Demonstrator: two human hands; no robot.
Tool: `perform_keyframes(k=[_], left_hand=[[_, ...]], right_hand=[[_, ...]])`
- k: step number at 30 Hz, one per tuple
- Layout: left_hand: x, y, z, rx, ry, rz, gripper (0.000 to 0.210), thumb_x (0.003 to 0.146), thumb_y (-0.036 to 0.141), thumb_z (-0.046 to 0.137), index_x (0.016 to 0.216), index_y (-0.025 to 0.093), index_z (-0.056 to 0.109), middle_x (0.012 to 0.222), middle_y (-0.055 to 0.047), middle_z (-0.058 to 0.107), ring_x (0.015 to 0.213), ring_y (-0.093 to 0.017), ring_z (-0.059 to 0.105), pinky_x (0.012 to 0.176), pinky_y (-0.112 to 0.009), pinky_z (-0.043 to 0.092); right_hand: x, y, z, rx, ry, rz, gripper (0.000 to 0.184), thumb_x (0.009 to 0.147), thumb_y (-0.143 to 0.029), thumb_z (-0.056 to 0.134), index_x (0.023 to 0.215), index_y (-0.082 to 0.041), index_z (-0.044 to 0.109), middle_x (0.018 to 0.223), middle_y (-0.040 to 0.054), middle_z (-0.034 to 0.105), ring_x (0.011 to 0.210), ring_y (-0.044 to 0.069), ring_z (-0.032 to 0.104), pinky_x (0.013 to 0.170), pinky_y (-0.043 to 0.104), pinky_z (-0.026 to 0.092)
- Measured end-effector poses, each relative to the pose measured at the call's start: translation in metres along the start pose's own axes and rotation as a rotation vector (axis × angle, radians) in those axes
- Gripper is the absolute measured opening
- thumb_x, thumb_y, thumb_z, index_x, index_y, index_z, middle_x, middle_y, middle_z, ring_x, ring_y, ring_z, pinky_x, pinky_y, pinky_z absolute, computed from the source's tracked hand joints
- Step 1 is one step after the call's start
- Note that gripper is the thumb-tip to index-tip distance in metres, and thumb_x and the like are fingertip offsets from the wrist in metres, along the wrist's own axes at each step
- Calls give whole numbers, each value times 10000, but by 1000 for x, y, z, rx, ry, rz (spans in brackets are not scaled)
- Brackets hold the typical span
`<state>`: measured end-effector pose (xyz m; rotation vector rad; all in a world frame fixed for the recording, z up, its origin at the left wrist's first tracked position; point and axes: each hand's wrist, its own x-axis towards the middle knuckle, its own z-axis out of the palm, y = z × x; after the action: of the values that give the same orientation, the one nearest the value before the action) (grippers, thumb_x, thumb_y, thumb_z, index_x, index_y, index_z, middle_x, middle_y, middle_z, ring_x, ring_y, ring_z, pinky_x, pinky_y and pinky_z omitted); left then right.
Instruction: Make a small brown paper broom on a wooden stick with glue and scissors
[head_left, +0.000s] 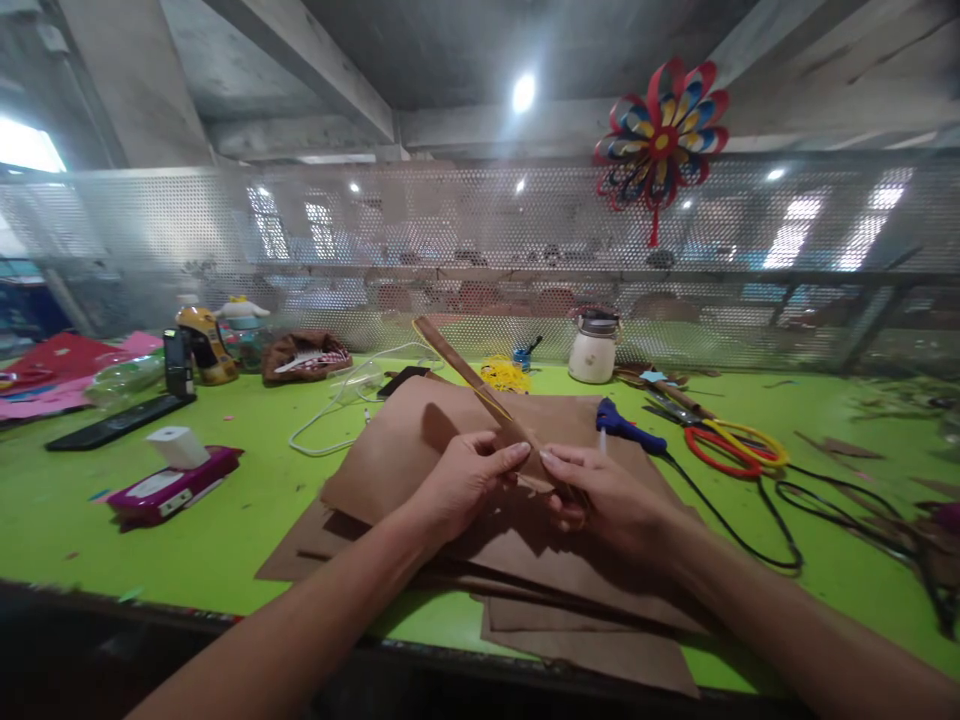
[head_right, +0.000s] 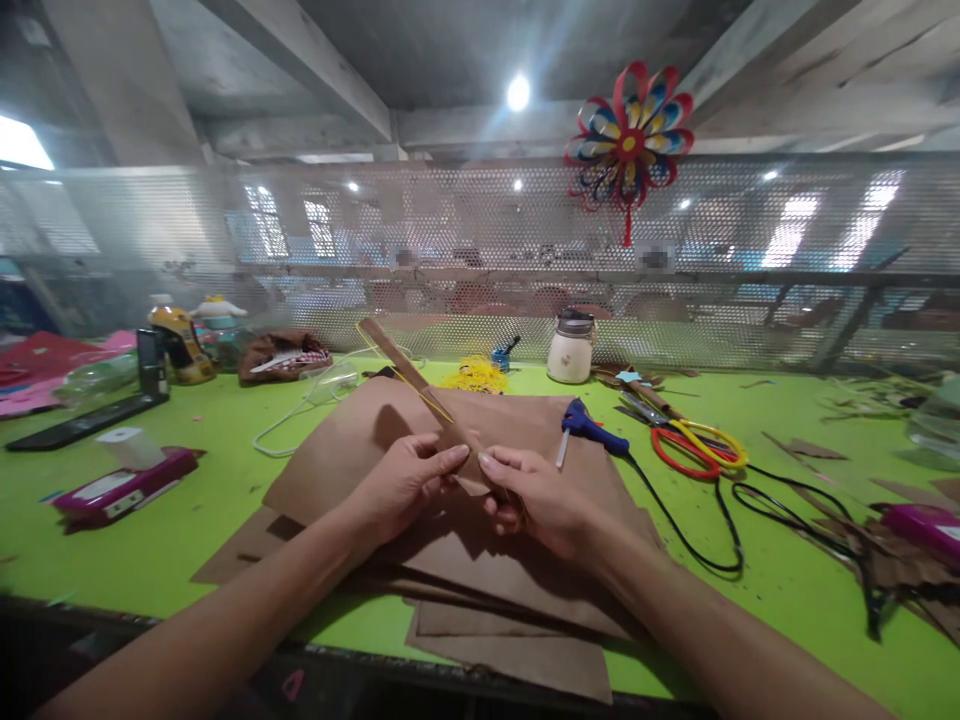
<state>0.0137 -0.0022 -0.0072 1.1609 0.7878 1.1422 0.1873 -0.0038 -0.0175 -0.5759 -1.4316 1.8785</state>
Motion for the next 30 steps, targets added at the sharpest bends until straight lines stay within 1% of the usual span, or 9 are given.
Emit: perform_keyframes(k=[4,9,13,15,17,21,24,26,30], left_hand=[[-1,4,0,8,-27,-2,372,641,349,755,911,106,672,696,-51,630,647,-145,577,584,-255,426],[-3,6,0,-84,-117,-38,454,637,295,766,1044,146,633,776,-49,646,693,-143,593,671,-283,445],[-3,6,-2,-33,-104,16,307,672,285,741,926,132,663,758,-41,635,669,-120,561,657,-261,419],[-3,6,-4,-9,-92,37,266,691,287,724,899,128,671,731,-34,623,634,-104,533,623,-247,398],[-2,5,-5,41,-82,51,248,706,294,709,881,122,679,709,-30,612,609,-94,508,596,-238,374],[-1,4,-5,139,-56,62,254,713,313,699,878,121,678,688,-18,589,593,-83,471,571,-227,339],[-1,2,-3,151,-18,62,267,697,324,711,868,123,664,661,1,563,566,-75,440,544,-221,318],[-1,2,-2,166,-3,69,258,692,330,712,836,122,657,642,9,553,552,-74,428,535,-221,313],[-2,3,0,167,-28,123,207,715,319,695,754,124,639,624,5,560,583,-88,464,565,-224,335]], right_hand=[[-1,-2,3,81,-34,36,229,859,-396,513,918,-175,514,519,-68,391,422,53,221,444,190,245],[-4,-5,4,127,-95,107,262,871,-402,458,984,-177,530,451,-83,300,406,65,181,422,183,221],[-7,-6,3,109,-122,168,326,880,-439,425,1077,-195,514,466,-61,390,382,71,245,411,189,251],[-7,-8,4,17,-86,158,354,874,-477,430,1053,-188,526,557,-16,499,418,86,363,439,213,316],[-7,-11,5,-171,-11,78,347,846,-480,494,992,-171,549,661,12,546,487,98,443,480,230,356],[-6,-16,12,-584,158,-94,301,814,-417,572,968,-158,574,714,3,543,555,106,452,518,235,354],[-6,-13,15,-682,214,-124,280,825,-416,552,929,-158,582,713,0,541,583,110,439,523,235,336],[-5,-9,15,-610,195,-110,275,831,-433,544,861,-160,560,638,-24,482,541,94,388,485,224,296],[-5,-1,10,-202,4,29,267,861,-454,505,862,-187,498,553,-75,325,447,56,232,419,196,189]])
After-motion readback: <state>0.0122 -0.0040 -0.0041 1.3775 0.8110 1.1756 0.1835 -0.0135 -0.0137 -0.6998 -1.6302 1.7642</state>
